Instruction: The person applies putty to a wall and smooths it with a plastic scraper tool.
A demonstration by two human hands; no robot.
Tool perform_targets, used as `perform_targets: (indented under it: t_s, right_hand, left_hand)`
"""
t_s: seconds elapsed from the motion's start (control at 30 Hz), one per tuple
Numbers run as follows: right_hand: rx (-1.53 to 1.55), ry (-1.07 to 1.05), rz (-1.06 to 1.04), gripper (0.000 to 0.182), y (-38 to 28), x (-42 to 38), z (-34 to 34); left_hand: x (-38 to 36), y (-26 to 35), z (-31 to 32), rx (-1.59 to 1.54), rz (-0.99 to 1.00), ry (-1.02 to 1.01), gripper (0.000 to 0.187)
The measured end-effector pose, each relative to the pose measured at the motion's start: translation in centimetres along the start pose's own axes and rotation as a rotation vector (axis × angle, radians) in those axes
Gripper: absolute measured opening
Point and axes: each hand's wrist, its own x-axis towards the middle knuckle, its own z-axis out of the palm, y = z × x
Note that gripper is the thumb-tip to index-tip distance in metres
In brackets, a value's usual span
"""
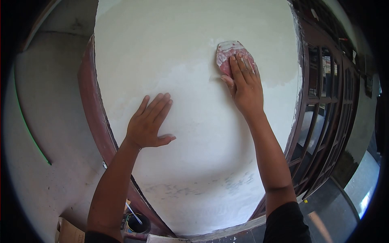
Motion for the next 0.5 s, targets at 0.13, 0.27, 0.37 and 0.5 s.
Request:
perform_targets:
  t_s: [0.13,0.27,0.37,0.5]
  right_hand:
    - [-0.025,-0.064,0.016,0.057,-1.1,-3.3,-0.4]
    - [0.008,-0.090,0.004,0.059,-1.8,-6.0,-1.6]
    - [0.028,-0.058,0.007,0.059,-2.0,-3.6,-1.0]
    - [0.003,-0.002,-0.032,0.057,-2.0,0.0,0.7]
  left_hand:
    - [-0.1,-0.1,0.2,-0.002,0.017,-0.036,0.093]
    - [-0.1,-0.1,0.1,-0.002,0.014,-0.029,0.093]
    - [-0.1,-0.1,0.2,-0.003,0.009,-0.036,0.094]
    - [-0.3,-0.2,0.3,-0.006,0.009,-0.038,0.094]
